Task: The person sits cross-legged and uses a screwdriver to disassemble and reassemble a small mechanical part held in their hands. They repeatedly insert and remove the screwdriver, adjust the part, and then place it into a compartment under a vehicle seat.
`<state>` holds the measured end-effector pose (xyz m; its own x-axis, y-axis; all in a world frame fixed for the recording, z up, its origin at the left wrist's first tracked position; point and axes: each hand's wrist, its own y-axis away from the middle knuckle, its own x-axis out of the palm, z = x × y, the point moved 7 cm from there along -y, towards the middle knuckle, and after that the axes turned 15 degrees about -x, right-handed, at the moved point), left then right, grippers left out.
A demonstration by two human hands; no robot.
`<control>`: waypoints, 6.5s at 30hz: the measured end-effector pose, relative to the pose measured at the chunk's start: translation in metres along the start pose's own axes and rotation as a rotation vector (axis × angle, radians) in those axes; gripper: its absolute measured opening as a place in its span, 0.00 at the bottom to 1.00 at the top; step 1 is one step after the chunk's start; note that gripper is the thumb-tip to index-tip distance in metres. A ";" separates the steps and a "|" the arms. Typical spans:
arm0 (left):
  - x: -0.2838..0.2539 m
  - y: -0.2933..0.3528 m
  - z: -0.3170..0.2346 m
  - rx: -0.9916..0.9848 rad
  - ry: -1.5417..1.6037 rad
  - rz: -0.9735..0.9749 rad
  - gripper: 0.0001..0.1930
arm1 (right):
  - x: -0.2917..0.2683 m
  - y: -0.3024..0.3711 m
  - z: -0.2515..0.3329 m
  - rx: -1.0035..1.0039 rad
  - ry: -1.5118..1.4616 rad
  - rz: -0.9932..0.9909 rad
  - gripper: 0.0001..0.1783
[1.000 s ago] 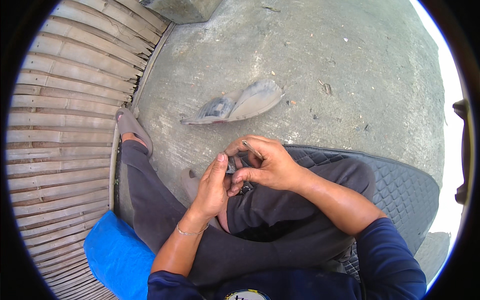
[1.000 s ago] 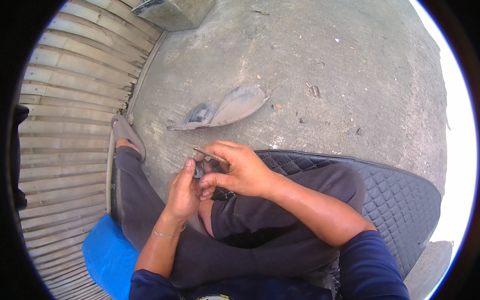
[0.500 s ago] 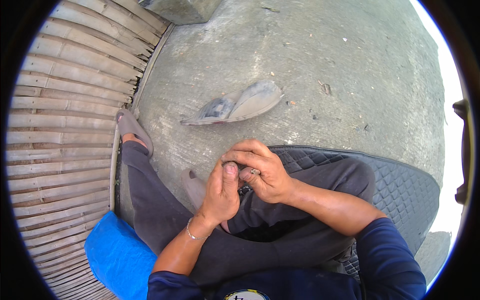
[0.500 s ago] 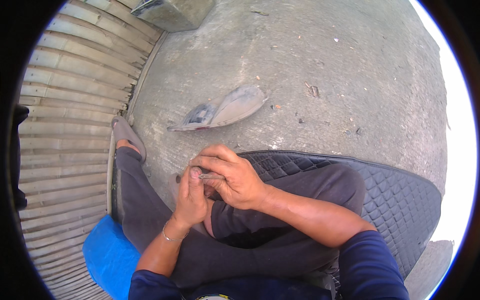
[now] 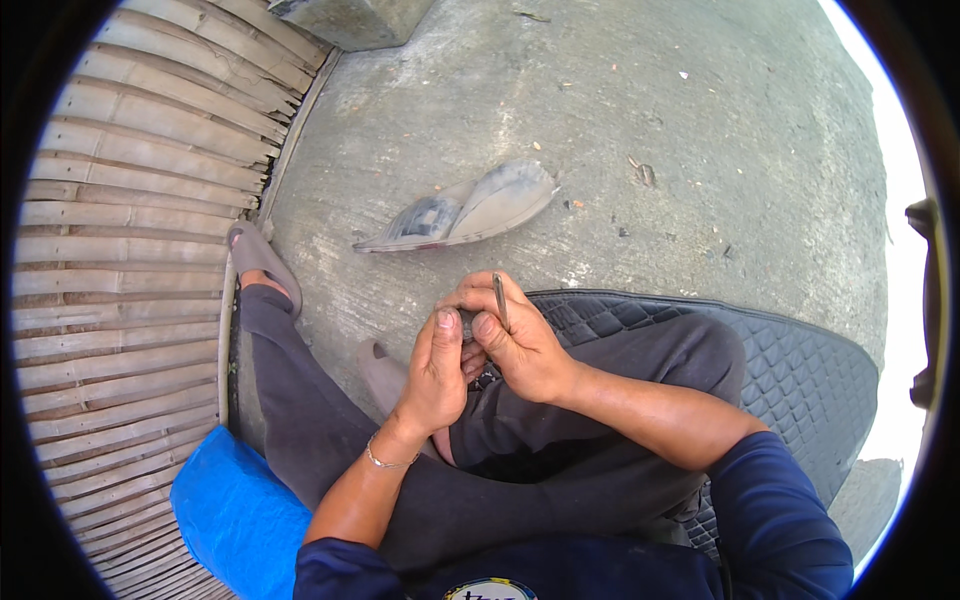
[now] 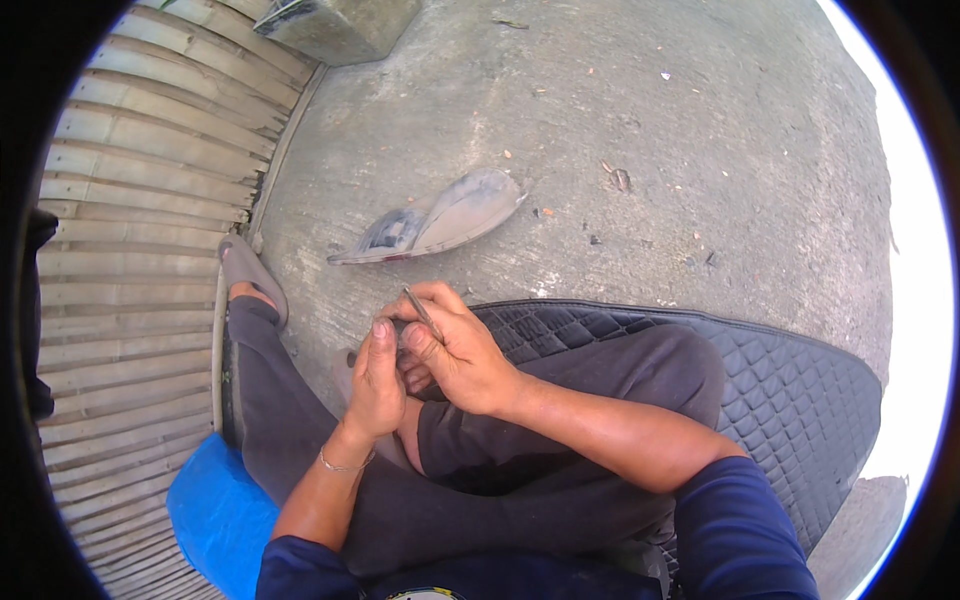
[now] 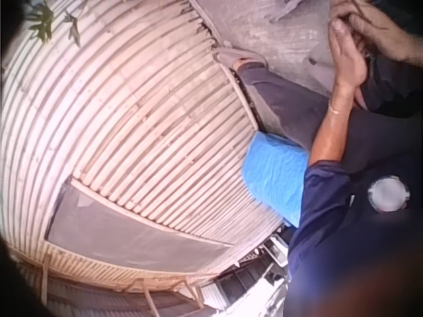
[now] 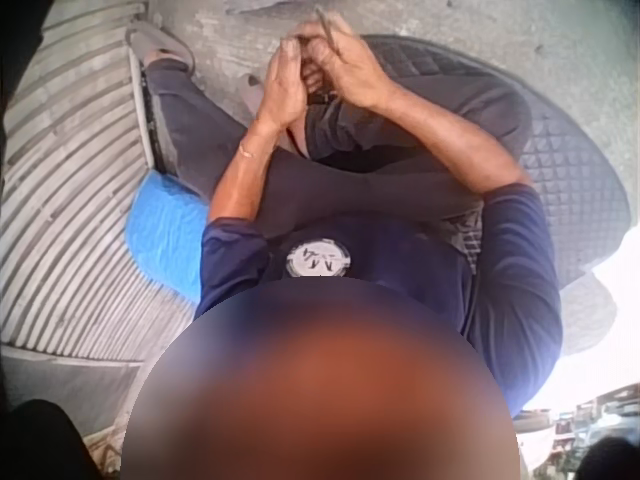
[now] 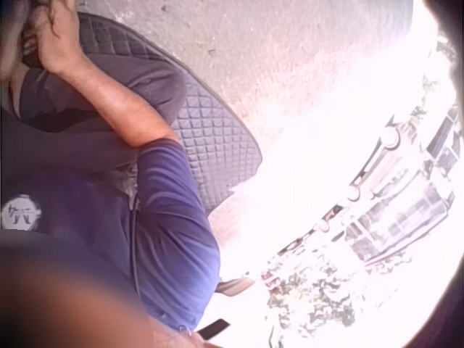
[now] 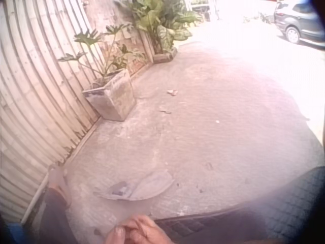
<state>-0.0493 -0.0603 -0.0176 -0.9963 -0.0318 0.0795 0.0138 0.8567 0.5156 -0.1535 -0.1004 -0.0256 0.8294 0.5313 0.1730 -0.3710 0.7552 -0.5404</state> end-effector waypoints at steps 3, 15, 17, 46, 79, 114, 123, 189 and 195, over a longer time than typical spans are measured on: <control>-0.004 -0.001 0.006 -0.140 0.134 -0.004 0.30 | -0.002 -0.004 -0.009 0.082 -0.098 0.101 0.28; -0.008 0.005 0.004 -0.096 0.131 0.057 0.22 | 0.002 -0.003 -0.005 -0.078 0.111 0.155 0.24; -0.006 0.004 0.006 -0.082 0.131 0.051 0.22 | 0.004 -0.001 -0.004 -0.092 0.148 0.126 0.24; -0.019 0.002 -0.010 0.058 0.043 0.081 0.19 | -0.016 -0.014 -0.004 0.331 -0.352 -0.011 0.21; -0.015 0.003 0.003 -0.135 0.287 0.285 0.24 | -0.011 -0.008 -0.020 0.399 -0.267 -0.049 0.10; 0.023 0.009 0.021 -0.274 0.486 0.353 0.14 | -0.002 0.008 -0.032 0.436 -0.414 -0.042 0.15; 0.008 0.009 0.005 -0.202 0.511 0.489 0.13 | -0.040 -0.023 -0.014 0.310 -0.031 -0.138 0.15; -0.027 0.020 -0.014 0.001 -0.270 -0.020 0.14 | -0.008 -0.012 -0.002 0.239 0.000 0.428 0.11; -0.031 0.016 -0.009 -0.057 -0.140 0.031 0.15 | -0.004 -0.008 -0.008 0.215 -0.066 0.313 0.11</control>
<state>-0.0177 -0.0507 -0.0039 -0.9973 0.0695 -0.0217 0.0452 0.8255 0.5626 -0.1501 -0.1115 -0.0283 0.6358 0.7673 0.0839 -0.6870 0.6122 -0.3915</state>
